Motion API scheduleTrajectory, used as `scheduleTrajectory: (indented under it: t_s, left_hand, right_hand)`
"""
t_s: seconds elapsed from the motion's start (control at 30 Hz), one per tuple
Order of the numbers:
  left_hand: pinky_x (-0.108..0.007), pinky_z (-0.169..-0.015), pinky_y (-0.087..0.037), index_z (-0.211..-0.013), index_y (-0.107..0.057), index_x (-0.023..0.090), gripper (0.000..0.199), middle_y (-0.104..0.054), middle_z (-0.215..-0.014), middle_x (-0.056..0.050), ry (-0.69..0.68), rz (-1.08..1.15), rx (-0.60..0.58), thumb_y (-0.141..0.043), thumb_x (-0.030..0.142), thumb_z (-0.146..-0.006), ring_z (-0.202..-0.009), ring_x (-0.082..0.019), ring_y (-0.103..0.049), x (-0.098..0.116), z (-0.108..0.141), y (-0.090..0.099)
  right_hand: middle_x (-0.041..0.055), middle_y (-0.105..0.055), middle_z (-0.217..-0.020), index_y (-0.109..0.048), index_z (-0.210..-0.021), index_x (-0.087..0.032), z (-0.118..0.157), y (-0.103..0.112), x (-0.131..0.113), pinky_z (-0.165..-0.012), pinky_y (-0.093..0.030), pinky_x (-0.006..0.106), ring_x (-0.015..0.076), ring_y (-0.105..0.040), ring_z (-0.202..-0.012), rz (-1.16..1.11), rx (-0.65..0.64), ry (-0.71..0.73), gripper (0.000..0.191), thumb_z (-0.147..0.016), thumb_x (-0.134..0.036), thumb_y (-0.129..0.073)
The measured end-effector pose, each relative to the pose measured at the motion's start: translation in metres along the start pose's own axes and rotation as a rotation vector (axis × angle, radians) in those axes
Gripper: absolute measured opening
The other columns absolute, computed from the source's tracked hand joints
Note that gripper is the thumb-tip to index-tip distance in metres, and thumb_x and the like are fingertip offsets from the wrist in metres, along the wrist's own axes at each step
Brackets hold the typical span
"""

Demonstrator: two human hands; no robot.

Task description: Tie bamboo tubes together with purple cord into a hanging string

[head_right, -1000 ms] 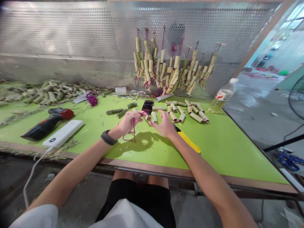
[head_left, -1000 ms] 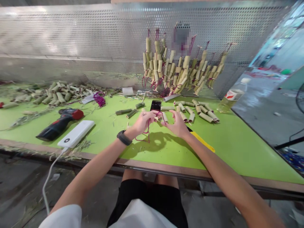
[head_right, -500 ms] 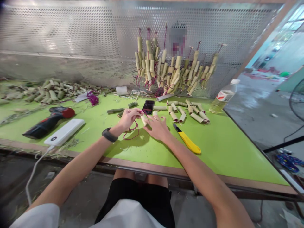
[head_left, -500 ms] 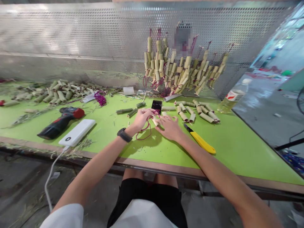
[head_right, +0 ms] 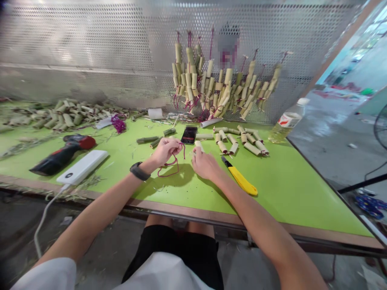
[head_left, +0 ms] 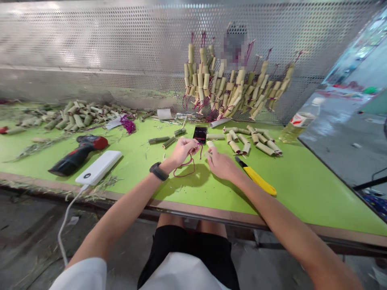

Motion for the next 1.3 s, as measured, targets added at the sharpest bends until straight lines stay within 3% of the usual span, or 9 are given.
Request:
scheduleTrajectory:
  t_s: [0.1, 0.27, 0.4, 0.6, 0.77, 0.97, 1.13, 1.2, 1.3]
  left_hand:
    - [-0.026, -0.053, -0.031, -0.046, -0.041, 0.019, 0.041, -0.052, -0.057, 0.0, -0.005, -0.03, -0.018, -0.066, 0.032, -0.076, -0.054, -0.009, -0.042, 0.001, 0.001, -0.002]
    - [-0.025, -0.051, -0.026, -0.051, -0.05, 0.018, 0.031, -0.043, -0.051, 0.004, 0.045, -0.118, -0.087, -0.063, 0.031, -0.076, -0.049, -0.007, -0.034, 0.006, 0.006, -0.01]
    - [-0.025, -0.048, -0.022, -0.055, -0.052, 0.018, 0.027, -0.041, -0.051, 0.005, 0.093, -0.152, -0.112, -0.063, 0.031, -0.076, -0.046, -0.006, -0.032, 0.009, 0.01, -0.014]
    - [-0.024, -0.048, -0.022, -0.054, -0.046, 0.018, 0.032, -0.042, -0.053, 0.004, 0.083, -0.087, -0.071, -0.063, 0.031, -0.079, -0.047, -0.005, -0.032, 0.008, 0.009, -0.014]
    - [-0.023, -0.048, -0.022, -0.056, -0.045, 0.019, 0.034, -0.041, -0.054, 0.005, -0.013, 0.092, 0.083, -0.067, 0.03, -0.079, -0.047, -0.005, -0.031, 0.008, 0.003, -0.006]
    - [-0.022, -0.048, -0.027, -0.055, -0.031, 0.021, 0.041, -0.039, -0.054, 0.005, 0.0, 0.259, 0.316, -0.065, 0.022, -0.078, -0.048, -0.006, -0.032, 0.019, -0.002, 0.01]
    - [-0.024, -0.054, -0.033, -0.05, -0.037, 0.019, 0.042, -0.044, -0.055, 0.002, -0.063, 0.152, 0.09, -0.066, 0.026, -0.079, -0.053, -0.008, -0.04, 0.011, -0.001, 0.003]
    - [-0.025, -0.055, -0.032, -0.048, -0.042, 0.018, 0.041, -0.048, -0.057, 0.001, -0.088, 0.083, -0.016, -0.066, 0.028, -0.08, -0.054, -0.008, -0.041, 0.005, 0.001, -0.002]
    - [-0.025, -0.055, -0.032, -0.049, -0.048, 0.017, 0.038, -0.049, -0.059, 0.001, -0.08, -0.022, -0.09, -0.067, 0.03, -0.08, -0.054, -0.008, -0.042, 0.004, 0.004, -0.009]
  right_hand:
    - [0.0045, -0.058, -0.075, -0.034, -0.155, -0.012, 0.006, 0.006, 0.003, -0.059, -0.042, 0.037, 0.0223, -0.051, -0.057, -0.297, 0.081, -0.012, 0.055, -0.108, -0.039, -0.034]
    - [-0.0024, -0.05, -0.072, -0.064, -0.12, -0.022, 0.009, 0.011, -0.004, -0.054, -0.035, 0.029, 0.0148, -0.042, -0.059, -0.787, 0.211, 0.074, 0.049, -0.09, -0.06, -0.069]
    - [-0.0022, -0.052, -0.065, -0.068, -0.085, -0.02, 0.008, 0.008, -0.009, -0.054, -0.033, 0.029, 0.0133, -0.04, -0.058, -0.753, 0.253, 0.097, 0.051, -0.077, -0.069, -0.079]
    - [0.0011, -0.059, -0.064, -0.062, -0.069, -0.021, 0.008, 0.011, -0.001, -0.059, -0.039, 0.031, 0.0163, -0.049, -0.061, -0.616, 0.257, 0.17, 0.051, -0.085, -0.068, -0.072]
    - [0.0012, -0.06, -0.064, -0.064, -0.071, -0.021, 0.005, 0.012, 0.014, -0.058, -0.039, 0.031, 0.0163, -0.05, -0.059, -0.507, 0.238, 0.188, 0.047, -0.091, -0.064, -0.066]
    - [0.0033, -0.065, -0.061, -0.065, -0.067, -0.021, 0.0, 0.014, 0.033, -0.053, -0.036, 0.03, 0.0157, -0.051, -0.051, -0.121, 0.071, 0.196, 0.031, -0.092, -0.041, -0.066]
    - [0.0053, -0.066, -0.06, -0.069, -0.068, -0.021, -0.001, 0.023, 0.039, -0.053, -0.037, 0.032, 0.0175, -0.051, -0.051, -0.112, 0.177, 0.112, 0.035, -0.093, -0.044, -0.062]
    - [0.0081, -0.075, -0.079, -0.077, -0.091, -0.02, 0.0, 0.025, 0.035, -0.058, -0.043, 0.034, 0.0197, -0.058, -0.06, -0.206, 0.223, 0.143, 0.025, -0.092, -0.041, -0.063]
    - [0.0083, -0.076, -0.1, -0.073, -0.121, -0.023, 0.005, 0.025, 0.025, -0.067, -0.049, 0.036, 0.0217, -0.064, -0.072, -0.336, 0.228, 0.216, 0.037, -0.089, -0.041, -0.069]
Point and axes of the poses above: each hand's wrist, its own z-axis away from the middle knuckle, its own y-axis out of the back of the hand, x = y × z, the point moved 3 cm from there along -z, towards the middle knuckle
